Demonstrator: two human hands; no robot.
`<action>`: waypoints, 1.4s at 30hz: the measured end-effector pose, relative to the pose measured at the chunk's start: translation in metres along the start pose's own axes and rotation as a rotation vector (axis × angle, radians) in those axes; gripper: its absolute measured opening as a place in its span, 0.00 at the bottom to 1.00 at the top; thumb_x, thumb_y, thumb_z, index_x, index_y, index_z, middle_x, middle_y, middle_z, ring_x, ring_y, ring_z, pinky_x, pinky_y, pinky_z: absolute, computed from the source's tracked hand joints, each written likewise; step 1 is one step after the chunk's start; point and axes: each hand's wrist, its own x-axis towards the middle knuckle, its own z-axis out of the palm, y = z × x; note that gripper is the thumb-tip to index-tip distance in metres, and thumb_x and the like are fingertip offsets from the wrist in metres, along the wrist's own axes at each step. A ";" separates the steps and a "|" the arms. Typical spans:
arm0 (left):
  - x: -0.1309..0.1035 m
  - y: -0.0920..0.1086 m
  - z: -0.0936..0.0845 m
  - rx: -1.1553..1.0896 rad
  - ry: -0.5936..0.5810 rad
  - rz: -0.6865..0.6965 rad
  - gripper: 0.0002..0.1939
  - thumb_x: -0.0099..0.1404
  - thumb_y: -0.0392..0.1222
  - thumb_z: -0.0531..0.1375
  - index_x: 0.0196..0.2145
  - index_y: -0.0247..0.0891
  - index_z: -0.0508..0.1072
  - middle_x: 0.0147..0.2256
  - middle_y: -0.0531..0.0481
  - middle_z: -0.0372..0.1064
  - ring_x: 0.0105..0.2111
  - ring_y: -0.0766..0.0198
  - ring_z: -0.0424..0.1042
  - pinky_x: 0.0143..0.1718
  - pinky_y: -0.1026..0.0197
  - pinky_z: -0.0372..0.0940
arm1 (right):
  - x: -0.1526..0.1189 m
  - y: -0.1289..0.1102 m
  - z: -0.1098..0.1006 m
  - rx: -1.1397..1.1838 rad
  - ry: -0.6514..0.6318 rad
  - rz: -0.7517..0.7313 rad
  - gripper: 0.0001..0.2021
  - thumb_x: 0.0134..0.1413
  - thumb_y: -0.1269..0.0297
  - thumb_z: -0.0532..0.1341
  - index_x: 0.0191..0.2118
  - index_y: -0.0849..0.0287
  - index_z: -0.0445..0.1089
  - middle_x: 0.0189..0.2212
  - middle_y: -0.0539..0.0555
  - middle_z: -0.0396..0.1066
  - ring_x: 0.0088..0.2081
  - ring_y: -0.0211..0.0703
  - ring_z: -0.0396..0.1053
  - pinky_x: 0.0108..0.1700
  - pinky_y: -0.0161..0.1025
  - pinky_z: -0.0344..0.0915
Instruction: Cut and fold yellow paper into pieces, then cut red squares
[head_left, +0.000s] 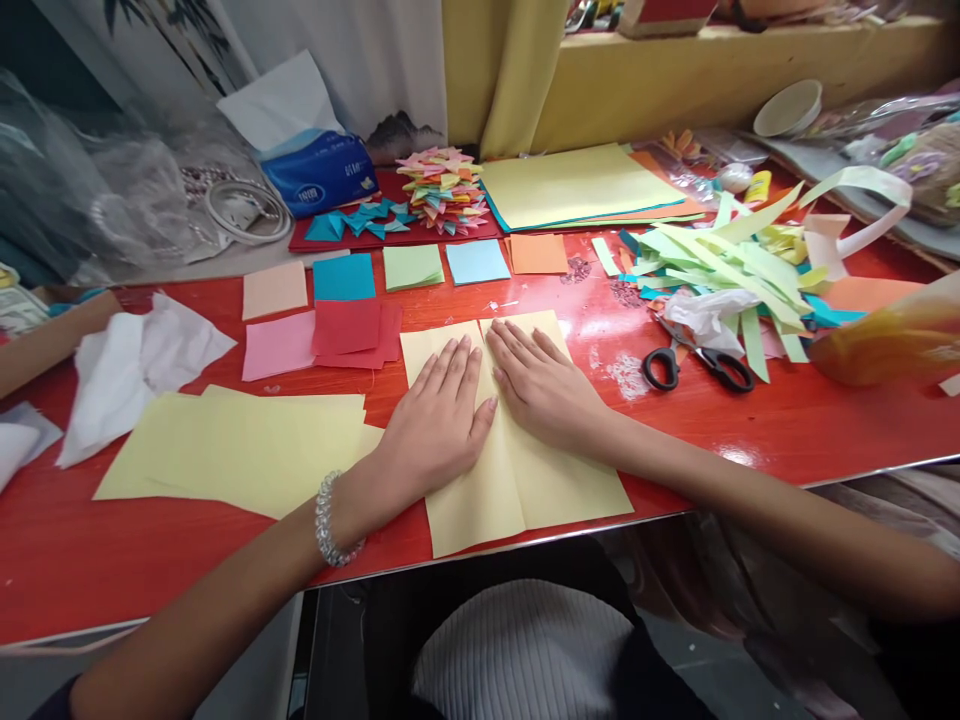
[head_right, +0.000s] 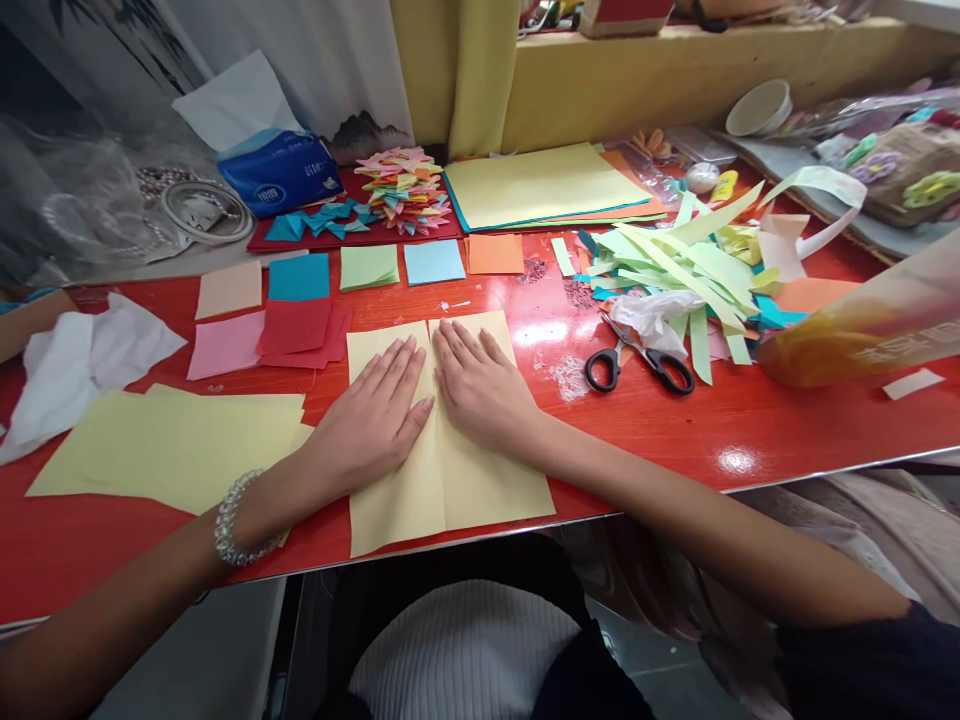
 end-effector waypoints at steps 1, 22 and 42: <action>0.000 0.001 0.000 0.002 -0.001 -0.003 0.32 0.70 0.48 0.38 0.64 0.22 0.44 0.65 0.36 0.36 0.65 0.55 0.35 0.65 0.51 0.37 | 0.000 0.000 0.000 -0.004 0.000 0.003 0.27 0.64 0.64 0.37 0.64 0.73 0.48 0.65 0.61 0.44 0.66 0.46 0.41 0.65 0.48 0.40; 0.000 0.004 0.000 0.027 0.014 -0.022 0.32 0.70 0.48 0.38 0.64 0.22 0.45 0.65 0.36 0.37 0.65 0.55 0.36 0.65 0.51 0.39 | 0.000 -0.002 0.002 -0.038 -0.009 0.041 0.28 0.64 0.63 0.36 0.65 0.72 0.46 0.65 0.61 0.42 0.66 0.47 0.40 0.65 0.49 0.40; -0.001 0.004 -0.002 0.025 0.015 -0.032 0.31 0.69 0.47 0.39 0.63 0.22 0.45 0.65 0.36 0.38 0.65 0.55 0.37 0.64 0.51 0.40 | -0.002 -0.002 0.001 -0.021 -0.031 0.067 0.28 0.64 0.63 0.36 0.65 0.73 0.46 0.66 0.61 0.42 0.66 0.47 0.39 0.65 0.49 0.39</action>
